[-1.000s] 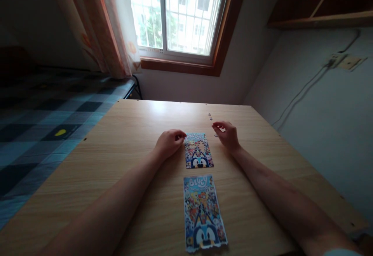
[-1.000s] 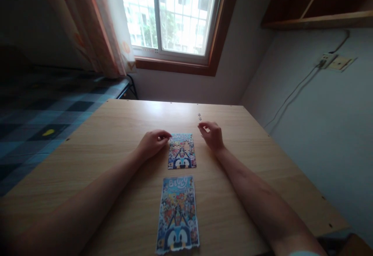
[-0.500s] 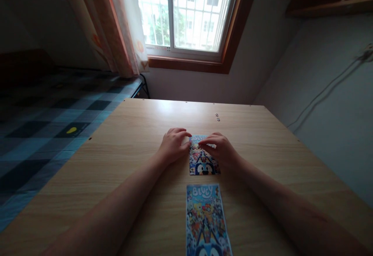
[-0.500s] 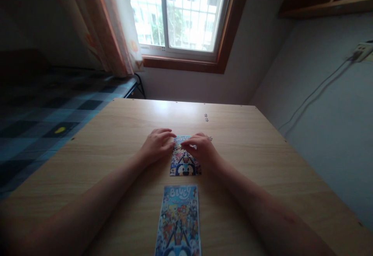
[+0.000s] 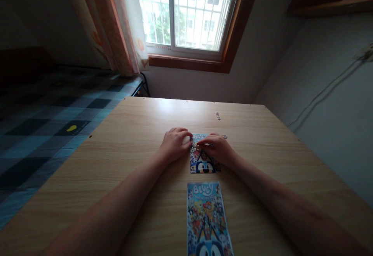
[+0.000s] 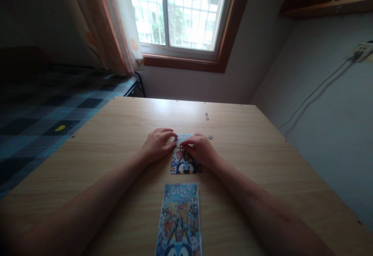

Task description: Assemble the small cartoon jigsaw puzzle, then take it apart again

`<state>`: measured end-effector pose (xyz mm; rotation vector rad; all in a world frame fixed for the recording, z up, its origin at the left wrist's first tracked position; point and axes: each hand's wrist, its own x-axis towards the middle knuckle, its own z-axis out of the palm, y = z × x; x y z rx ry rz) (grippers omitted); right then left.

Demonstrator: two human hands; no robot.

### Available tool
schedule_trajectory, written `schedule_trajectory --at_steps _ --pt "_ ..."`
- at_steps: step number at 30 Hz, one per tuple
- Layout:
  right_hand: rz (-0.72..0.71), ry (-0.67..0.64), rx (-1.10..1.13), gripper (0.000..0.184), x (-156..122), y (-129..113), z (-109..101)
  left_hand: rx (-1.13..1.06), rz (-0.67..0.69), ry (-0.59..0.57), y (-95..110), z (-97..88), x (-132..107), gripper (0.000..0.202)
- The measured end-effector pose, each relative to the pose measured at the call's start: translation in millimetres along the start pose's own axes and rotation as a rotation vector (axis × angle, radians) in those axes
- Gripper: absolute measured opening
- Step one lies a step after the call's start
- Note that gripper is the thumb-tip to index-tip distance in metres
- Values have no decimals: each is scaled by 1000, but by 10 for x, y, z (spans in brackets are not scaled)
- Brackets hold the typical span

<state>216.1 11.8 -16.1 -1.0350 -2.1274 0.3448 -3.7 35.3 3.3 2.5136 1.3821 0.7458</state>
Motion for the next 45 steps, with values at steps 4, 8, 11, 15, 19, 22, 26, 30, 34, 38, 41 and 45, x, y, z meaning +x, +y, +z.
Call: schedule_trajectory --at_steps 4,8,11,15,19,22,26,30,34,38,41,45 --pt "-10 1 -10 14 -8 25 4 1 10 7 -3 3 -1 17" --pt "26 69 -27 19 -13 29 -33 0 15 11 -12 12 -4 16" --pt "91 125 -38 22 -16 32 -68 -8 16 14 -17 14 -4 18" --pt "115 102 -54 20 -26 28 -91 -37 25 22 -15 2 -4 16" --pt "24 30 -139 15 -40 -9 -78 -71 48 24 -4 -9 -8 12" --pt "-29 -29 -222 16 -47 -41 -59 -63 66 17 1 -4 -11 13" --pt "-39 -55 -251 14 -47 -58 -41 -46 81 20 -4 10 -10 14" --pt "-18 -39 -200 10 -29 -86 -42 -34 93 15 -12 14 -5 13" --pt "17 -4 -47 3 -4 -121 -98 -35 113 4 -14 3 1 13" --pt "157 125 126 4 -6 -58 -190 -51 105 4 -9 -11 3 12" --pt "247 160 201 24 -21 30 -242 -52 103 -1 -4 -19 2 12" --pt "295 85 155 27 -34 90 -262 -53 96 -2 -6 -18 -3 12"
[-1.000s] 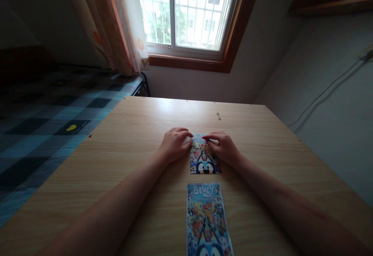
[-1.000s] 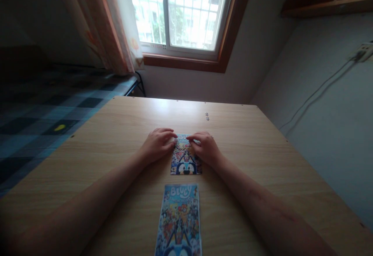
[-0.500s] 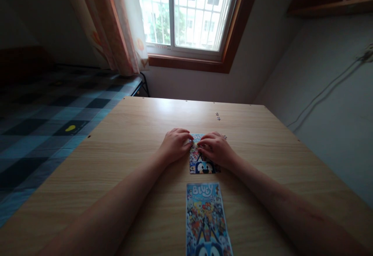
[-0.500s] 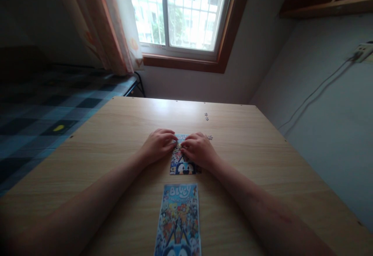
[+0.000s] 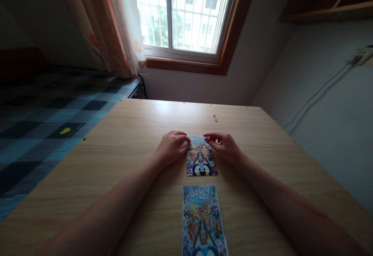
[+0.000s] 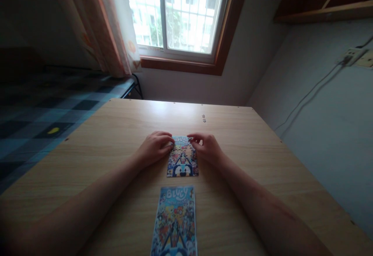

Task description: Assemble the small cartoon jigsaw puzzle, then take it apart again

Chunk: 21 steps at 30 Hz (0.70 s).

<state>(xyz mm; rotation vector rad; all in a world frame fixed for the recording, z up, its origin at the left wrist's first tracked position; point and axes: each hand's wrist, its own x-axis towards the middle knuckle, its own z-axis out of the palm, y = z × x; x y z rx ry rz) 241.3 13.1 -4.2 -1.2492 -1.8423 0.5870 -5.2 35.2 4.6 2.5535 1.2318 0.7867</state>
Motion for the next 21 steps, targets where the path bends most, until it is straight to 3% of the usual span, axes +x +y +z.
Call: schedule_trajectory --at_steps 3,13,18,21 --pt "46 -15 -32 17 -1 -4 9 -5 0 6 -5 6 -4 11" --pt "98 -14 -154 9 -33 -163 48 -1 8 17 -4 14 -2 11" --pt "102 -35 -251 9 -36 -214 96 7 14 21 -10 26 0 12" --pt "112 -30 -283 19 -43 -215 122 12 6 18 -4 31 -4 13"
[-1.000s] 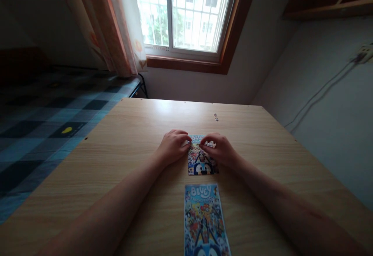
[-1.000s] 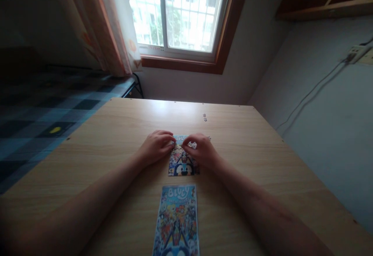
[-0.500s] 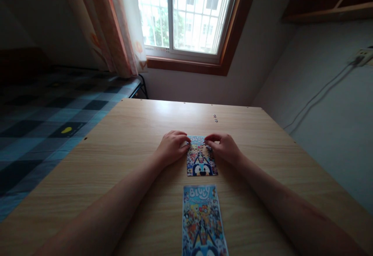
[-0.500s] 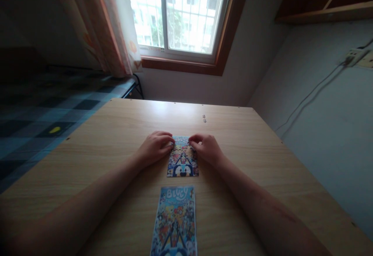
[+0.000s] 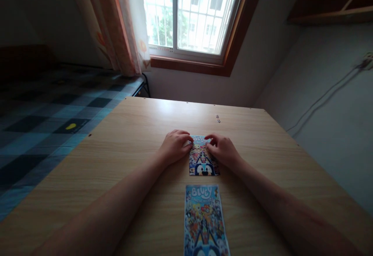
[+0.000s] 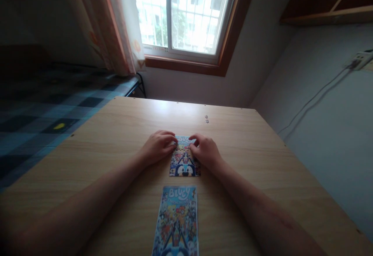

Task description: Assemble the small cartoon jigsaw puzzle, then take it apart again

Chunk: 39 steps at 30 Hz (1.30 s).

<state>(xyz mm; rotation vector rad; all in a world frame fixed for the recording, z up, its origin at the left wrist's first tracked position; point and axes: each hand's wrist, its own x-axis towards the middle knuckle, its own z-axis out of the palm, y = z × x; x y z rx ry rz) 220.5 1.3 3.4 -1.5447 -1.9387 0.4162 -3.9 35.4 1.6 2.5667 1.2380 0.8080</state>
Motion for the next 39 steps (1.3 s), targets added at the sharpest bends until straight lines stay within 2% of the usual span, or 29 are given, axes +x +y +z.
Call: schedule_trajectory --at_steps 14,30,32,36,39 --pt "64 -6 43 24 5 24 37 7 -14 -20 25 -2 -2 11" --pt "-9 15 -32 25 9 50 66 32 -6 -36 45 -11 10 11" --pt "-37 72 1 25 27 73 32 21 6 -35 39 -11 10 11" --pt "-130 290 27 23 71 127 -98 7 11 -26 38 -18 6 13" --pt "-206 326 -44 19 72 157 -157 26 23 -35 55 -32 -5 19"
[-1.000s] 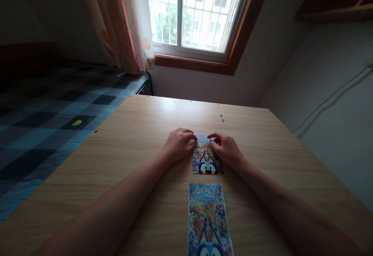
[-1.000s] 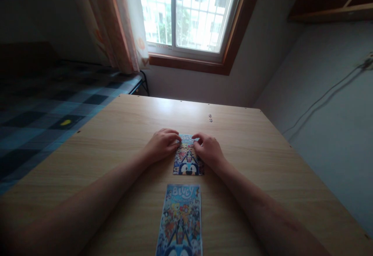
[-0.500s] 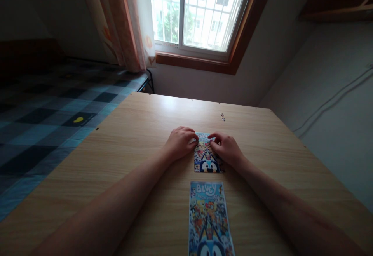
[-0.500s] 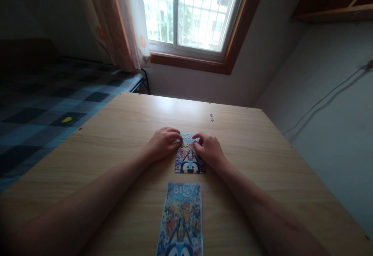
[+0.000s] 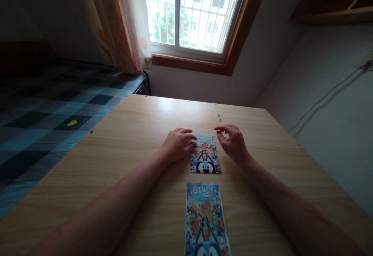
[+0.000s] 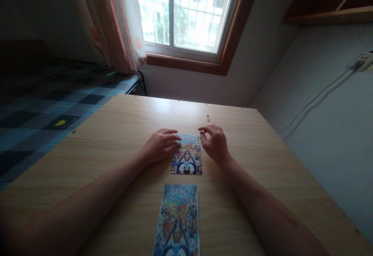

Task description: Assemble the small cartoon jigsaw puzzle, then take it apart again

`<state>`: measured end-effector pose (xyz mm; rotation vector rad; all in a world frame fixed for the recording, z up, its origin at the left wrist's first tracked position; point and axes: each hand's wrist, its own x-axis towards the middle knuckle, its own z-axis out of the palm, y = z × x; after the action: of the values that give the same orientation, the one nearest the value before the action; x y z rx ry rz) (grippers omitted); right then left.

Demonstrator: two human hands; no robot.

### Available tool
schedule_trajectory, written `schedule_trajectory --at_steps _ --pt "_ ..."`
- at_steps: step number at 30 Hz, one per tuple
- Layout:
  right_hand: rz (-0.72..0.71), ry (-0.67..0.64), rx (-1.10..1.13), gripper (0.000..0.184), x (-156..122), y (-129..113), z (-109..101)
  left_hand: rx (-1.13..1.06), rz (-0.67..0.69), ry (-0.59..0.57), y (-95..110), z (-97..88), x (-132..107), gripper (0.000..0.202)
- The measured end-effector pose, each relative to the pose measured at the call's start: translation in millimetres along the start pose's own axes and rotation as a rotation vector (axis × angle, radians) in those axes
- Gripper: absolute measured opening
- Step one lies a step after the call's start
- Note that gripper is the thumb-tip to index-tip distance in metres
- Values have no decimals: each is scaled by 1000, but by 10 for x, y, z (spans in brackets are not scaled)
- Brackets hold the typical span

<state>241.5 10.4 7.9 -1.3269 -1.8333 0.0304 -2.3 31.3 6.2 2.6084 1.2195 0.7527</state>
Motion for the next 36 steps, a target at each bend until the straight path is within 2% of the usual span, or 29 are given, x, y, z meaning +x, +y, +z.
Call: schedule_trajectory --at_steps 3,7,11,14,18,22,24,26,29,32,36 --pt "-82 -93 -48 13 -31 -1 18 22 48 -42 19 -13 -13 24" --pt "-117 -199 -85 7 -73 -8 95 45 89 -72 16 -14 -17 19" --pt "-139 -237 -96 3 -90 -3 126 48 91 -77 -1 -6 -10 19" --pt "-140 -187 -100 6 -51 12 74 56 89 -74 -13 -2 -9 20" --pt "-38 -14 -141 19 73 221 -66 28 93 -63 -56 12 -10 22" --pt "206 59 -180 27 124 674 -110 -26 72 -35 -86 21 -9 23" --pt "325 37 -160 31 112 871 -77 -17 72 -51 -74 13 -8 22" --pt "379 29 -111 34 101 990 -33 -5 69 -77 -53 2 -7 21" --pt "338 -32 -85 35 110 1038 18 -13 55 -91 -36 -9 -6 21" --pt "297 -153 -120 38 139 1029 53 -65 21 -68 -50 -5 -1 23" --pt "331 -263 -219 49 188 1054 116 -134 -26 -21 -81 11 10 24"
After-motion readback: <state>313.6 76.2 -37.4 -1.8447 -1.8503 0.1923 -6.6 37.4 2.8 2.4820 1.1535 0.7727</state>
